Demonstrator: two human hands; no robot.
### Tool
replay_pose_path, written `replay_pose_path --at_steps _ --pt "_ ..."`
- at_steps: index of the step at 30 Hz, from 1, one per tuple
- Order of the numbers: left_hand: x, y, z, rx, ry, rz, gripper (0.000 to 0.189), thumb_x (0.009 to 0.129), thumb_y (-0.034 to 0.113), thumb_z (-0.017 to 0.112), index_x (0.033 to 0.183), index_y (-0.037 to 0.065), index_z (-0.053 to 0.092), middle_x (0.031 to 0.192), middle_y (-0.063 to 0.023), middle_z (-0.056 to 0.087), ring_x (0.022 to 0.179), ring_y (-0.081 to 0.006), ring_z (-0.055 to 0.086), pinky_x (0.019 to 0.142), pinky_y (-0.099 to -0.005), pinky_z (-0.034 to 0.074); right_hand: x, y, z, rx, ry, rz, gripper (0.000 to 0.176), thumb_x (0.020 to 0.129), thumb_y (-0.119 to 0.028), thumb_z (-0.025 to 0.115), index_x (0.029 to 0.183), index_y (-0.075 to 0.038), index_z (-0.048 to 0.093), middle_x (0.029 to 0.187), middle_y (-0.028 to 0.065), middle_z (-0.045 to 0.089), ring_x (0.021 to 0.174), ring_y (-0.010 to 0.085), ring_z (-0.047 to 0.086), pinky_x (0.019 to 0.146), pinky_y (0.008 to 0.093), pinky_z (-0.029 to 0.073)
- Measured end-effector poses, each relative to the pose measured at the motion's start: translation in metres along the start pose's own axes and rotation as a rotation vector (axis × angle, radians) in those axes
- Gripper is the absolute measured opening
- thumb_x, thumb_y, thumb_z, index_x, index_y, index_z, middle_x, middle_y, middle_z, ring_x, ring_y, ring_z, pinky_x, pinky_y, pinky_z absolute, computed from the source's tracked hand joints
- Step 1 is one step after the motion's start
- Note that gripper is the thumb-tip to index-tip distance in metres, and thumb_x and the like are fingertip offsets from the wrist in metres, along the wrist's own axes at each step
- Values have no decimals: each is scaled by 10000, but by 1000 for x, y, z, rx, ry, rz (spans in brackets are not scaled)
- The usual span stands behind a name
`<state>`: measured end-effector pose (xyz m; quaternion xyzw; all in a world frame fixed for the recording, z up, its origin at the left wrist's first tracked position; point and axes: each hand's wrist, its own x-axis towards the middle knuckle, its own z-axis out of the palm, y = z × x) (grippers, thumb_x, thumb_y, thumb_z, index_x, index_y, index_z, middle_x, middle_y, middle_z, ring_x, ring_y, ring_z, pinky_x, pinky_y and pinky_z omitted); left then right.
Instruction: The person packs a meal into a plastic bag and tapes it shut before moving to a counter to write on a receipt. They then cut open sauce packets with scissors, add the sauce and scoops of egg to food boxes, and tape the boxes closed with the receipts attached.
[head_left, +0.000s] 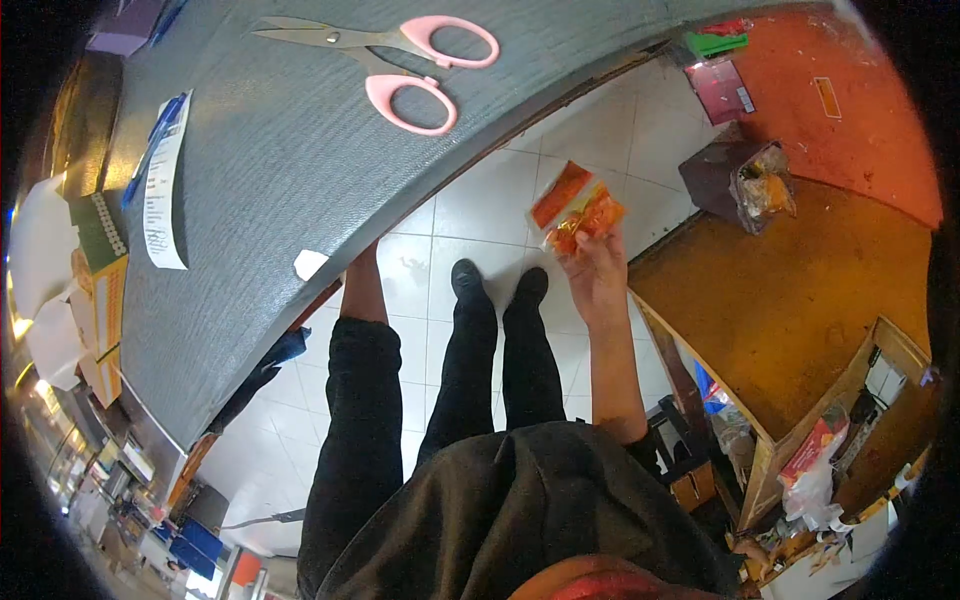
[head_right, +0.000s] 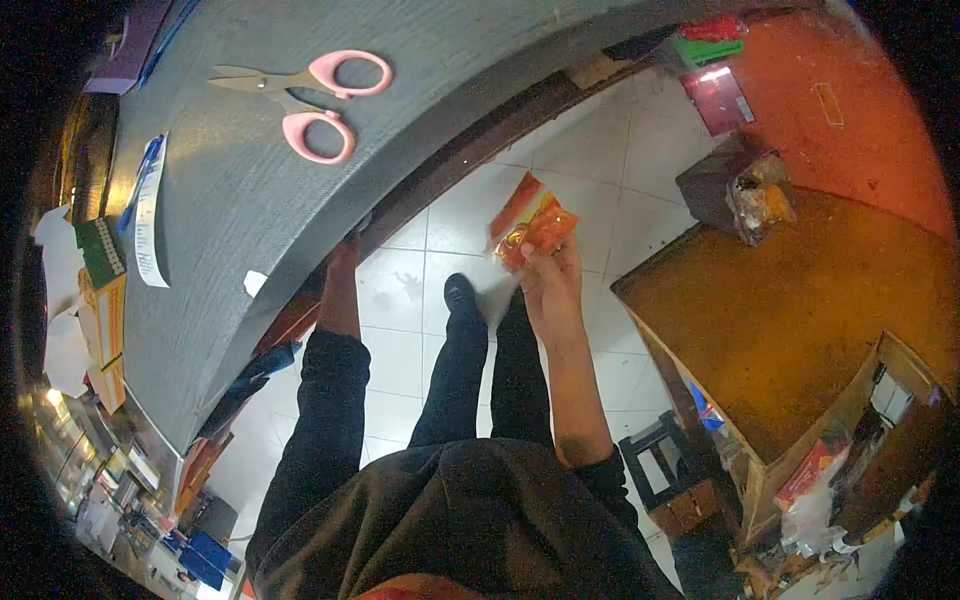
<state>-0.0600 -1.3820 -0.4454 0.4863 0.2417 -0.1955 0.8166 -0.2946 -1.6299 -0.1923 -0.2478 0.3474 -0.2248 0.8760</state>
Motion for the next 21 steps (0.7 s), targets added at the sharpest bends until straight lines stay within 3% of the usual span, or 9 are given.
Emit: replay_pose_path --at_steps 4,6,7,8,11,13,16,18,21 --pt "-45 -26 1 278 87 -31 635 781 554 326 1172 58 391 1158 -79 446 1070 -215 398 917 -358 277 -5 4 2 -18 -19 -39 333 750 29 515 1061 -44 425 972 61 510 886 187 536 774 302 452" --pt "-114 -55 9 489 -239 -471 686 782 604 312 1205 68 373 1181 -71 434 1084 -210 387 919 -356 269 -13 7 11 -21 -61 -60 319 745 47 512 1044 -37 439 962 65 517 886 190 538 788 306 449" --pt "-189 -7 91 419 -652 -659 715 782 626 268 1237 79 334 1211 -70 401 1087 -212 386 916 -359 260 -21 9 17 -49 -57 -86 324 733 66 515 1035 -33 448 961 65 522 885 185 538 788 302 448" --pt "-237 14 129 164 -638 -858 752 775 652 205 1234 72 345 1191 -72 422 1065 -205 396 912 -368 258 -31 11 22 -79 -52 -112 331 721 85 519 1026 -28 456 960 65 527 885 179 538 789 298 447" --pt "-302 60 187 148 -577 -644 579 834 520 319 1137 41 441 1056 -71 513 965 -171 468 859 -342 332 -67 5 27 -297 -89 -79 384 687 81 564 1035 -41 459 995 58 514 912 173 522 810 292 424" --pt "-314 94 212 447 -668 -140 309 849 285 464 1026 33 490 892 -49 560 835 -122 521 771 -279 395 -93 -15 48 -311 -218 -62 441 672 12 633 1053 -55 422 1024 63 496 956 173 491 844 296 389" --pt "-339 146 237 410 -851 -129 185 815 69 518 985 2 486 800 -22 560 751 -79 523 679 -207 417 -111 -38 50 -212 -323 -246 505 678 -29 658 1083 -79 361 1038 84 488 973 168 474 853 308 377" --pt "-355 163 248 516 -956 38 163 842 107 486 959 -5 489 779 -10 536 723 -77 500 661 -210 404 -126 -69 99 -136 -331 -361 549 683 -65 671 1103 -111 320 1039 101 486 936 150 488 810 288 402" --pt "-360 204 274 722 -1057 84 211 871 186 437 964 7 501 785 -31 528 770 -92 494 691 -236 395 -132 -96 127 -504 -128 -473 484 702 -31 638 1106 -92 378 991 98 526 802 108 539 668 207 441"
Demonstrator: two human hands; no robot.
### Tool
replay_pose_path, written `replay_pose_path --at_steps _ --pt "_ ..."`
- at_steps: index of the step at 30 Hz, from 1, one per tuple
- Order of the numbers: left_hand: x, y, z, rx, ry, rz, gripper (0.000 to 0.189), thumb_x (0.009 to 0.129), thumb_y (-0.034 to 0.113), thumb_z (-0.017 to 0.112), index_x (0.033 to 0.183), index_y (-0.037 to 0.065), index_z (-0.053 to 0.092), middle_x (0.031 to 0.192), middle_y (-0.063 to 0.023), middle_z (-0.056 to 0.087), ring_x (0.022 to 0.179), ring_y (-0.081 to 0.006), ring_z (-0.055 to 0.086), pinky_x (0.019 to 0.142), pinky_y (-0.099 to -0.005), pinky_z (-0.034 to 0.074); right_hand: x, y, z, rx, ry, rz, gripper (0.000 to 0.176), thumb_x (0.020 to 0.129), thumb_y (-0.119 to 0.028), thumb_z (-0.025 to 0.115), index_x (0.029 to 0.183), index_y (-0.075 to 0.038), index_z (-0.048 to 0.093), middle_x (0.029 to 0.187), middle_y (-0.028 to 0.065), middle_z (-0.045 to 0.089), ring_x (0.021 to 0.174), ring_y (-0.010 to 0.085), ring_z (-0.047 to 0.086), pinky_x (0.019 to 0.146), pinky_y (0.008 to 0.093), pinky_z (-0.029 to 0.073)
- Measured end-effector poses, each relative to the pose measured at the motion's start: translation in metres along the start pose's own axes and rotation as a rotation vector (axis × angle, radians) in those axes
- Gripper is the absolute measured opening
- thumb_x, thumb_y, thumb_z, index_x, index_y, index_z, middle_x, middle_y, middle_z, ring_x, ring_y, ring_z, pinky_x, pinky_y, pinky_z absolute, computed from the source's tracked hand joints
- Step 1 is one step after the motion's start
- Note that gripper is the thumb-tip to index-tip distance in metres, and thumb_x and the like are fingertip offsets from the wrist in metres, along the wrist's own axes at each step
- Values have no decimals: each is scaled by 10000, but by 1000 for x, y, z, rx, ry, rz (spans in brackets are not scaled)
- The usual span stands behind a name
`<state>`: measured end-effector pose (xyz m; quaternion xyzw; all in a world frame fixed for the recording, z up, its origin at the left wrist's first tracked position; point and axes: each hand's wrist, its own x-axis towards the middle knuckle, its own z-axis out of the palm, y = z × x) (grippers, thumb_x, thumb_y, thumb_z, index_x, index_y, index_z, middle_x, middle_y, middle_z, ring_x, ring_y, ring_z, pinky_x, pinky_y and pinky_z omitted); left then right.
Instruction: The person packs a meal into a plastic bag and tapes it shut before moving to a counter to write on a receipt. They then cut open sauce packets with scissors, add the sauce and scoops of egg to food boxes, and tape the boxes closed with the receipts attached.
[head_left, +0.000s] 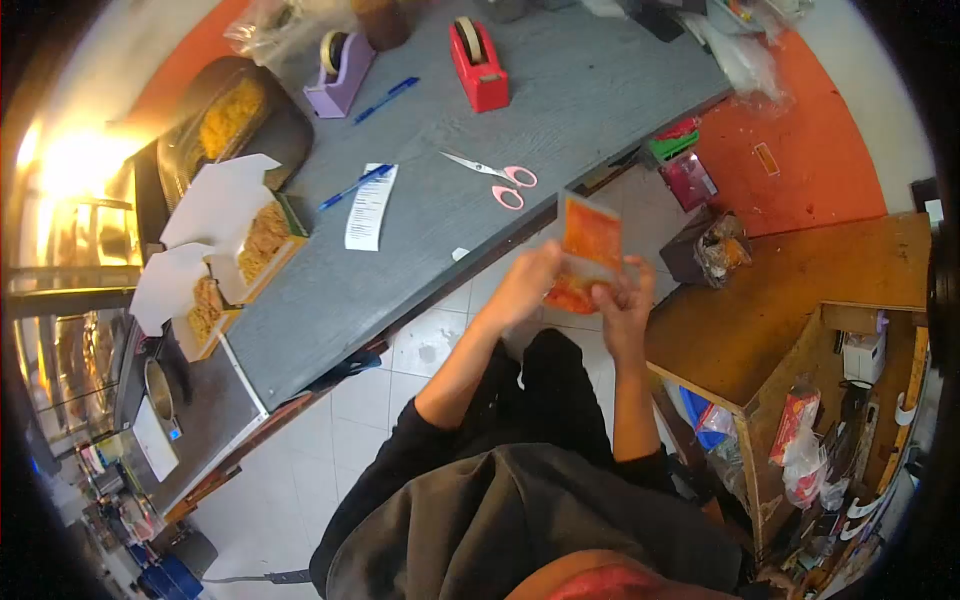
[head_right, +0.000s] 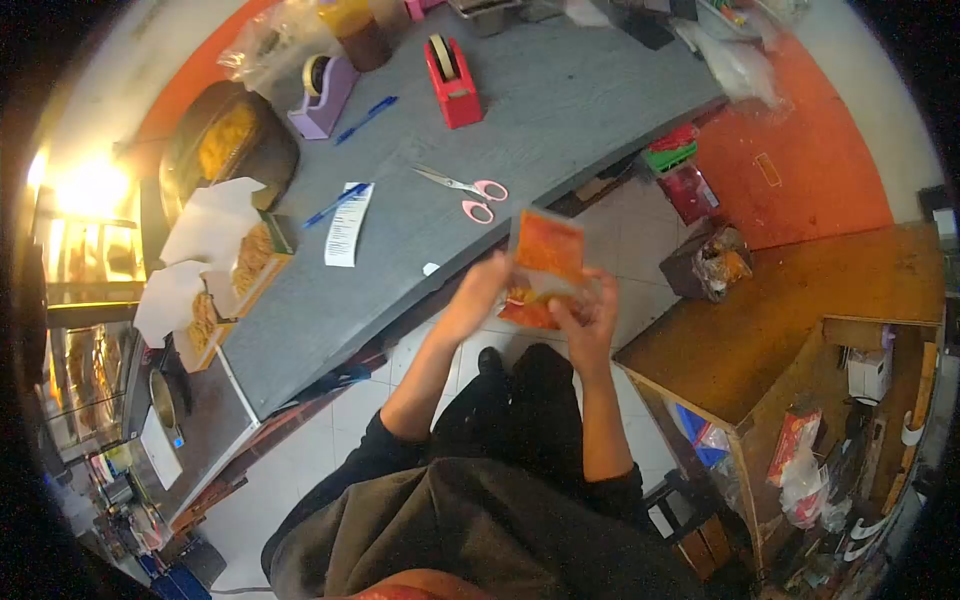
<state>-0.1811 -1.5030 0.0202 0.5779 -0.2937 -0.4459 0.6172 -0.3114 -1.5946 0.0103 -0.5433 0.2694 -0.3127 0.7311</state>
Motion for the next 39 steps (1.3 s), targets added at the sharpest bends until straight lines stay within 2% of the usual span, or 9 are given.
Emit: replay_pose_path --at_steps 3,5,14,24,29,30,33,35,39 --pt "53 -12 -22 -89 305 134 259 866 248 428 947 18 515 825 -85 532 813 -162 498 703 -298 392 32 -2 -16 97 -34 52 409 715 32 589 1093 -36 449 950 86 557 780 99 553 666 198 449" --pt "89 -39 -36 1155 780 472 261 829 275 460 899 35 536 838 -139 524 807 -251 485 681 -359 385 53 -46 17 263 -63 -57 408 719 77 551 1111 0 468 936 72 571 782 97 562 703 194 450" --pt "43 -40 -80 1155 950 322 183 706 105 562 868 19 560 900 -163 490 762 -300 503 666 -378 411 179 -108 62 -17 -568 -335 516 692 130 513 1183 31 392 1217 136 372 1028 143 459 832 239 415" --pt "37 -18 -98 1097 1081 -597 335 736 117 571 1017 43 405 701 -166 536 620 -317 552 527 -387 452 257 -128 149 64 -1129 -437 601 640 119 570 1199 45 361 1263 153 322 1097 176 405 870 263 401" --pt "-5 27 -110 169 932 171 363 721 126 626 1025 55 440 636 -62 544 560 -115 530 498 -223 406 266 -131 183 134 -1268 -355 647 616 103 606 1208 41 352 1261 141 328 1099 176 403 880 275 394" --pt "-16 50 -108 237 954 31 346 747 90 597 1049 32 438 661 33 497 631 -50 498 571 -216 421 268 -131 189 135 -1331 -314 657 613 99 612 1212 37 349 1263 135 325 1096 172 405 881 276 393" --pt "-47 116 -105 541 924 -45 420 708 77 581 1097 9 440 761 -32 567 735 -126 547 678 -274 439 271 -130 205 138 -1462 -229 670 608 97 620 1216 32 345 1264 125 322 1090 165 410 882 275 393" --pt "-60 149 -105 821 862 265 541 625 92 572 1134 -25 432 915 -113 592 830 -248 567 765 -336 427 269 -128 215 149 -1525 -189 674 606 98 622 1217 30 345 1264 121 322 1087 162 412 882 273 394" --pt "-76 175 -114 805 655 29 653 555 129 561 1165 -42 405 1027 -176 550 912 -329 536 822 -365 399 263 -132 234 147 -1634 -219 690 594 78 637 1220 19 353 1265 114 326 1095 157 403 889 261 372"
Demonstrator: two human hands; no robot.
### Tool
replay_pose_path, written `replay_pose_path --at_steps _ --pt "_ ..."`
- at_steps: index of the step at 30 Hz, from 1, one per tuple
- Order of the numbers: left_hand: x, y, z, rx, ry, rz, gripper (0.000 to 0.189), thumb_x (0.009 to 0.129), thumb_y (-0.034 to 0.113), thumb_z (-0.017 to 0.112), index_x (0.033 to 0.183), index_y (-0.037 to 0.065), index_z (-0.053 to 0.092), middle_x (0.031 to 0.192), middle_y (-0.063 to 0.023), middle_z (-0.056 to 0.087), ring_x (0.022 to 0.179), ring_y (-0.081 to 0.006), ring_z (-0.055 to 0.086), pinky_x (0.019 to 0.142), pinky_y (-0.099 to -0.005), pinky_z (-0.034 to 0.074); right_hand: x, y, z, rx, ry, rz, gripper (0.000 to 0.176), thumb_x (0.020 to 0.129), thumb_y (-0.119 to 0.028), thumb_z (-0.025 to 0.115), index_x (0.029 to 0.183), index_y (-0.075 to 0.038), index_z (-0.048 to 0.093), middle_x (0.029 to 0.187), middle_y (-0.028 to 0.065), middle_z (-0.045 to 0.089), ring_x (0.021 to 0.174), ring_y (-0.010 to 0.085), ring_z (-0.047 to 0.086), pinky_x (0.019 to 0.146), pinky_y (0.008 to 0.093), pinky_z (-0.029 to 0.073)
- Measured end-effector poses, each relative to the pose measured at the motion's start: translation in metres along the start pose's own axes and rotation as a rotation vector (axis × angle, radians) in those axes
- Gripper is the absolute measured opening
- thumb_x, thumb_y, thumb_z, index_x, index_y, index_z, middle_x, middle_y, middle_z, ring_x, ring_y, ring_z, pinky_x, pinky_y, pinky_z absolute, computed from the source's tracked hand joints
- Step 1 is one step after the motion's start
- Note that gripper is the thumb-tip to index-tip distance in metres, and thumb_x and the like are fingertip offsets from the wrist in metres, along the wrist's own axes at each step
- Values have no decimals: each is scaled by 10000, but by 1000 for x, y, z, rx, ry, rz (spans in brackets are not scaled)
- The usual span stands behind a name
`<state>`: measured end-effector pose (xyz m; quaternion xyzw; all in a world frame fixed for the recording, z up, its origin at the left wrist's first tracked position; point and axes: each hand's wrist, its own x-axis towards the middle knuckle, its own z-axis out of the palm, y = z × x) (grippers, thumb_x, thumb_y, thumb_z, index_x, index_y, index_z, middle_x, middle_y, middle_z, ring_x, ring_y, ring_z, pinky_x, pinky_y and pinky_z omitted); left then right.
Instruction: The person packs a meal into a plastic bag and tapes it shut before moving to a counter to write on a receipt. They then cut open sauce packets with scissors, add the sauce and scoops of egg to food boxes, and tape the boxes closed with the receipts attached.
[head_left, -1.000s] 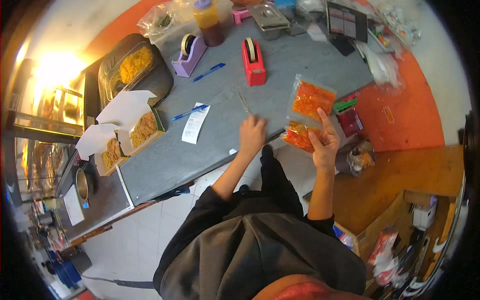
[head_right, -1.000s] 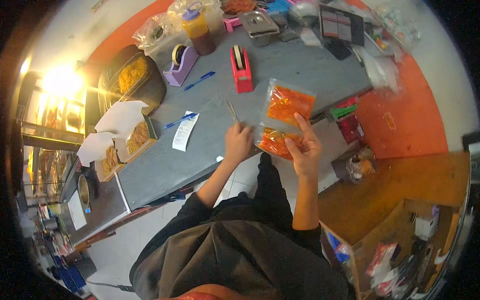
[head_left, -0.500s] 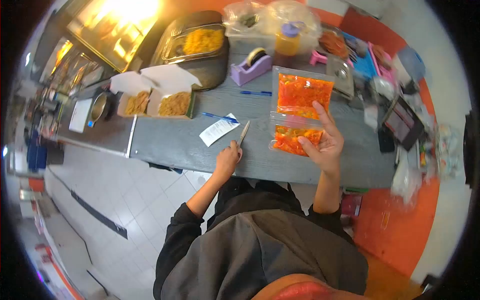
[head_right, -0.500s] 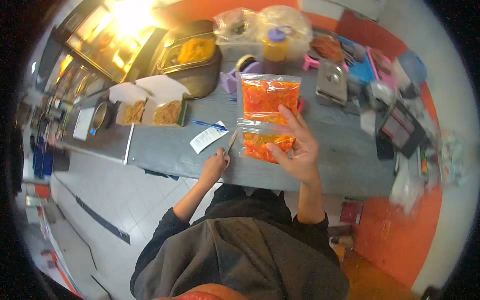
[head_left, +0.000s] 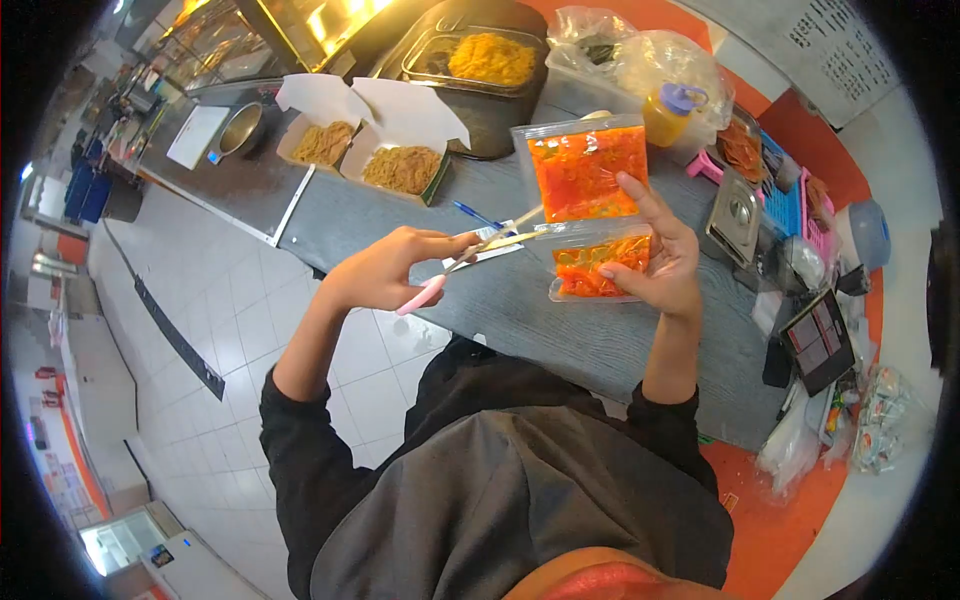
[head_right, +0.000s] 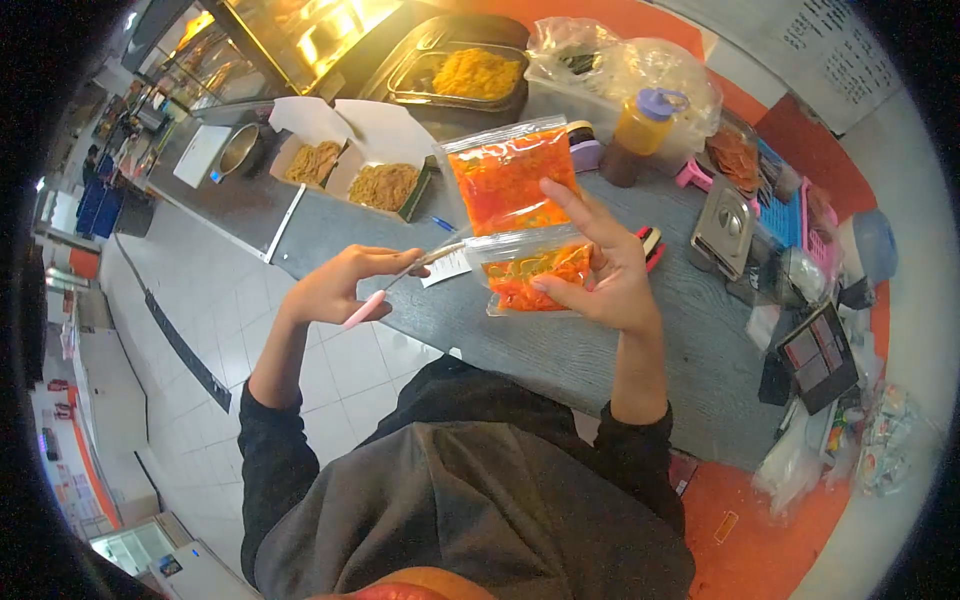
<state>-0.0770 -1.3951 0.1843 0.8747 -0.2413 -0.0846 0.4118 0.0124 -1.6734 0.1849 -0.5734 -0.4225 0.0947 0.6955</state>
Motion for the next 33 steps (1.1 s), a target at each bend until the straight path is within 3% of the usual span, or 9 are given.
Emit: replay_pose_path --at_steps 6,9,11,15,17,20,23,28,33 --pt "14 2 -14 -6 -145 76 517 673 167 510 1135 -53 437 997 -179 559 888 -308 549 798 -353 418 19 8 8 -92 -106 -19 687 600 41 644 1225 1 361 1270 122 325 1112 160 384 903 261 343" --pt "14 -4 -18 -10 -102 176 424 720 175 460 1039 -103 481 840 -249 555 741 -335 560 695 -345 440 26 6 10 -118 -135 -13 682 604 31 643 1224 3 362 1271 128 327 1121 167 376 911 266 330" --pt "13 -9 -20 -23 -115 149 467 707 189 505 1105 -52 468 944 -179 579 828 -295 575 758 -339 441 30 6 10 -144 -151 6 682 603 26 643 1224 5 362 1270 130 328 1126 171 371 915 270 323" --pt "9 -7 -26 -57 -167 -100 414 716 179 516 1064 -43 506 853 -153 609 754 -264 599 718 -315 459 36 8 11 -186 -160 11 666 607 14 639 1217 3 375 1267 141 339 1134 185 370 917 276 317" --pt "7 -19 -20 -22 -23 129 370 734 158 503 1050 -33 514 742 -182 588 645 -273 587 623 -309 461 39 11 14 -192 -167 25 659 609 11 637 1215 4 379 1266 144 343 1134 185 373 916 276 318" --pt "5 -22 -14 32 30 177 356 726 143 508 1039 -25 527 744 -185 585 639 -267 586 604 -307 461 44 21 23 -333 -303 23 634 616 13 630 1204 5 393 1266 138 348 1125 176 384 913 272 322" --pt "-4 -29 -12 -55 20 30 310 716 133 512 985 -16 554 728 -180 580 632 -275 576 604 -311 455 50 31 36 -150 -309 98 644 618 18 632 1210 11 378 1261 129 358 1115 165 395 910 268 333" --pt "-16 -44 -10 -46 58 90 218 709 135 523 858 -20 559 679 -166 566 610 -283 559 584 -321 439 59 51 59 235 -328 311 683 606 31 670 1212 6 357 1211 103 408 1097 150 405 897 263 363" --pt "-30 -63 -4 -170 96 30 179 697 140 546 760 -28 537 628 -154 547 573 -268 545 544 -321 420 67 82 78 253 -388 263 664 591 25 690 1180 18 383 1181 84 431 1056 137 433 887 265 371"
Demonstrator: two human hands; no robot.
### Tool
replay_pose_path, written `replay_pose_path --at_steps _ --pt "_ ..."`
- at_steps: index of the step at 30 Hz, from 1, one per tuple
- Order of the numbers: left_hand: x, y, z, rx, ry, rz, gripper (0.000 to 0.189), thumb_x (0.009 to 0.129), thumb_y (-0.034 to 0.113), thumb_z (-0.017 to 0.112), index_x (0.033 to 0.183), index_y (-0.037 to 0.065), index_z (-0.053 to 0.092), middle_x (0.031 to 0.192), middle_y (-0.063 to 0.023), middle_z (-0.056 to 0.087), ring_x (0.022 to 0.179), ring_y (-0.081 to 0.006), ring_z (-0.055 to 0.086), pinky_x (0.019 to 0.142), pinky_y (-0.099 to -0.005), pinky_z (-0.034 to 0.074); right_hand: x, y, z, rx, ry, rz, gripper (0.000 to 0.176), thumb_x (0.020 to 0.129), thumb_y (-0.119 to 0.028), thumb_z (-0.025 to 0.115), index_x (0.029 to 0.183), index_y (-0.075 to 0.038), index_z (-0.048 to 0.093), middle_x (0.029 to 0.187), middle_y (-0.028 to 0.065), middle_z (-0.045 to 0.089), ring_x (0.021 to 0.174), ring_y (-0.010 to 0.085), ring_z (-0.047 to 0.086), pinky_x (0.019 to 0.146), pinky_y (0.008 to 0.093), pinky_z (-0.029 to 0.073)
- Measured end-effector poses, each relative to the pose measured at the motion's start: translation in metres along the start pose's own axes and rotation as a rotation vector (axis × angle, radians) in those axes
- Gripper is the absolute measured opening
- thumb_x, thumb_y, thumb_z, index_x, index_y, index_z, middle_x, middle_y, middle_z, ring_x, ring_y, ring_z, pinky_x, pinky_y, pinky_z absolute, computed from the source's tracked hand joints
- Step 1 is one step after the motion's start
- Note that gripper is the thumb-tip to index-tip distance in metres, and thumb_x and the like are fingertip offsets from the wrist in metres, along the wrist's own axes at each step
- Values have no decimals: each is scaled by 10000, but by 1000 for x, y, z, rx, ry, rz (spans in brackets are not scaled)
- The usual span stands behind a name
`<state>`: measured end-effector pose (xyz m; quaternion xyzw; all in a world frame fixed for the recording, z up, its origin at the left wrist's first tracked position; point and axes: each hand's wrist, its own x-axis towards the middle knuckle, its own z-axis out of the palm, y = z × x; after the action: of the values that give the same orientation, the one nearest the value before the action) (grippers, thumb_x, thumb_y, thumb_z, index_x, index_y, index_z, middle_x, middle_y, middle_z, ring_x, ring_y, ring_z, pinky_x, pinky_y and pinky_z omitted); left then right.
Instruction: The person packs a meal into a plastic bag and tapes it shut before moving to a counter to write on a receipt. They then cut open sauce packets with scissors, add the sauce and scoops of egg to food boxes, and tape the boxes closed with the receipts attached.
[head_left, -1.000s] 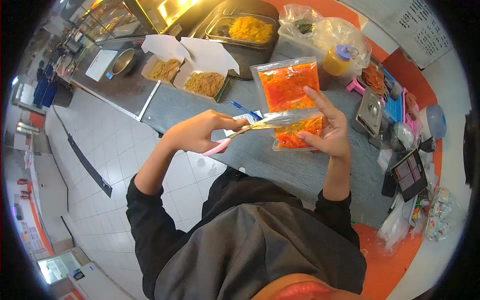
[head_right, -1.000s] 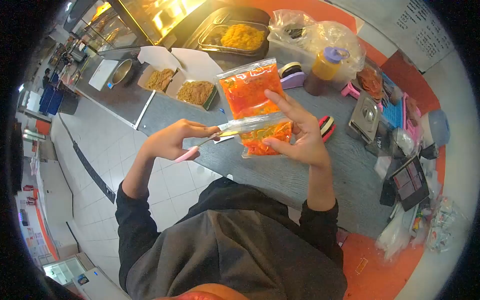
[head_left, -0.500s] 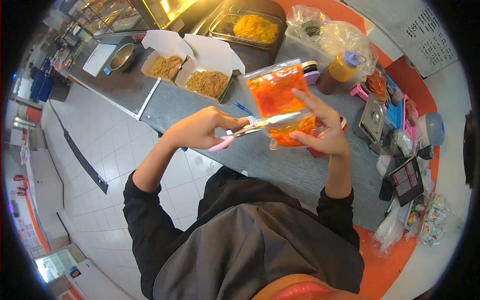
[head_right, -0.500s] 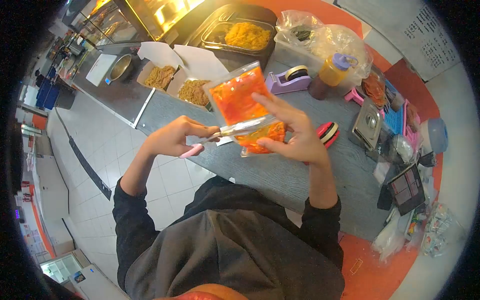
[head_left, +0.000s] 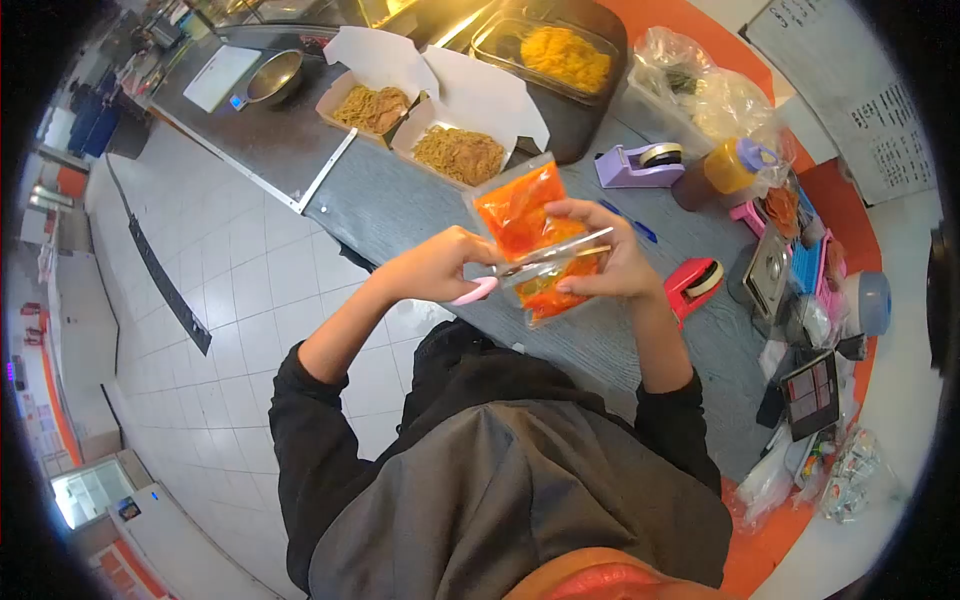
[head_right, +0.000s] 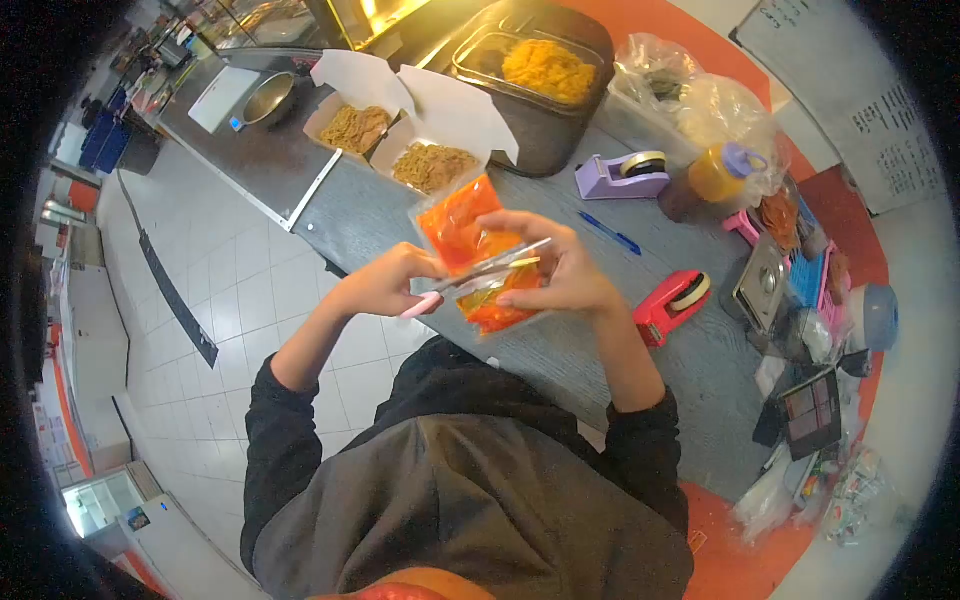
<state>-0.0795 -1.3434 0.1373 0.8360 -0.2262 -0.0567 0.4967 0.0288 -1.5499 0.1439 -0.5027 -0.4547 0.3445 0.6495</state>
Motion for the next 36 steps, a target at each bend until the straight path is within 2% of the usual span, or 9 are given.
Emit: replay_pose_path --at_steps 7,9,11,17,21,27,29,33,36 --pt "-30 -45 24 -68 97 -65 160 655 111 587 678 -31 517 583 -170 500 493 -279 494 479 -331 388 7 43 25 55 -37 87 694 587 2 697 1195 26 363 1198 89 420 1055 138 432 896 275 354" --pt "-35 -59 39 -87 258 65 150 647 104 593 666 -25 519 569 -164 494 460 -257 476 455 -321 381 9 52 33 198 -22 160 717 586 -5 695 1210 27 345 1195 88 422 1058 143 433 901 278 347" --pt "-47 -72 49 -123 212 -68 149 650 104 592 663 -24 518 561 -152 493 463 -233 474 456 -306 379 14 61 31 207 -60 215 742 580 -6 694 1225 25 327 1211 92 408 1070 153 426 906 283 342" --pt "-60 -88 77 -469 396 -157 97 682 65 575 732 -17 557 551 -71 525 519 -67 452 473 -255 380 36 84 41 347 -156 338 796 564 -23 706 1246 17 298 1276 106 338 1136 167 363 936 295 316" --pt "-71 -85 67 -554 341 -343 271 700 52 578 969 22 574 627 -26 561 571 -43 445 519 -234 399 56 102 43 321 -261 313 847 547 -81 730 1257 17 278 1308 122 284 1175 183 318 960 310 273" --pt "-108 -104 55 -737 401 -410 410 715 52 571 1108 -21 477 780 -60 605 625 -89 521 615 -216 443 124 112 -5 449 18 181 866 556 -130 727 1273 -14 255 1245 131 366 1081 210 434 906 332 351" --pt "-120 -112 52 -688 432 -655 428 690 0 577 1105 -16 473 820 -65 597 807 -147 577 734 -248 445 151 131 -19 442 107 186 817 592 -157 712 1271 -36 273 1219 132 389 1058 209 450 885 324 376" --pt "-113 -109 29 82 340 -867 304 721 151 623 983 35 520 604 -56 568 522 -121 538 495 -248 420 194 166 -34 534 268 289 617 725 -91 600 1261 -55 296 1126 112 468 1001 191 490 837 294 423" --pt "-106 -121 28 338 298 -744 261 723 232 625 870 55 501 546 -80 538 466 -212 539 438 -310 399 207 164 -37 566 341 264 674 685 -28 632 1255 -8 274 1028 113 505 976 197 509 799 320 450"
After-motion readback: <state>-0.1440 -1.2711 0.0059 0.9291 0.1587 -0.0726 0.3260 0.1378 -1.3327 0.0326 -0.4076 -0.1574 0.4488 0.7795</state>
